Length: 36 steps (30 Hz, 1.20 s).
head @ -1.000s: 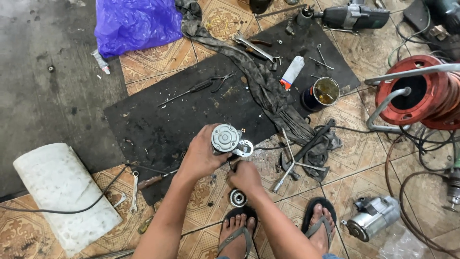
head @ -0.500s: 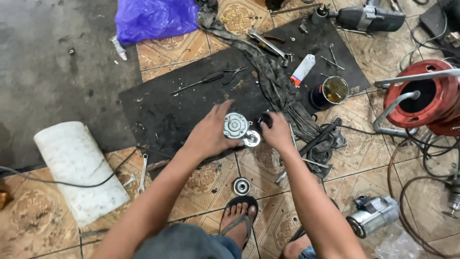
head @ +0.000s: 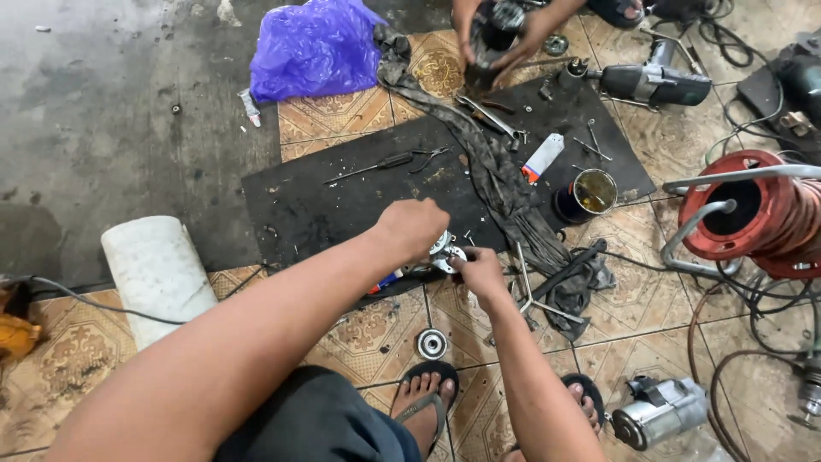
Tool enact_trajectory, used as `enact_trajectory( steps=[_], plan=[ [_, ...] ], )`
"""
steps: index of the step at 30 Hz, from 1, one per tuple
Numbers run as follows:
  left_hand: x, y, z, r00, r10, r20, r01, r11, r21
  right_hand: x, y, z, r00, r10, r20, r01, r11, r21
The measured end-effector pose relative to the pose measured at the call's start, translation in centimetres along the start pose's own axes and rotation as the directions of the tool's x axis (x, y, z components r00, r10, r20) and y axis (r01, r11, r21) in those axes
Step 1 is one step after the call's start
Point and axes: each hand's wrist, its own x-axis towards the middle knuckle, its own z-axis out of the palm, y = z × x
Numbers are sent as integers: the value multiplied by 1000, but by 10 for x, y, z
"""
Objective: Assembling the internal components and housing of a small electric motor on a workshop floor.
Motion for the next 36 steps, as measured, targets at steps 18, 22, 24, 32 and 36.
enact_trajectory(
  steps=[18,22,24,32,36],
  plan=[
    [17,3,6,1000,-2,-17,3,999,36,-4,3,0,998,-62,-12,62,997,55],
    [26,-4,18,1000,-9,18,8,998,68,-3,0,1,1000,-23,-5,23,990,141],
    [26,-2,22,999,-11,37,7,996,90,-9,-3,2,998,-64,-17,65,997,37],
    [5,-6,35,998,-60,15,58,993,107,-102,-164,-60,980,-40,193,190,438,-878],
    [3,-14,35,996,-46,71,41,997,67,-98,-222,-120,987,-50,150,145,-89,-985]
  ],
)
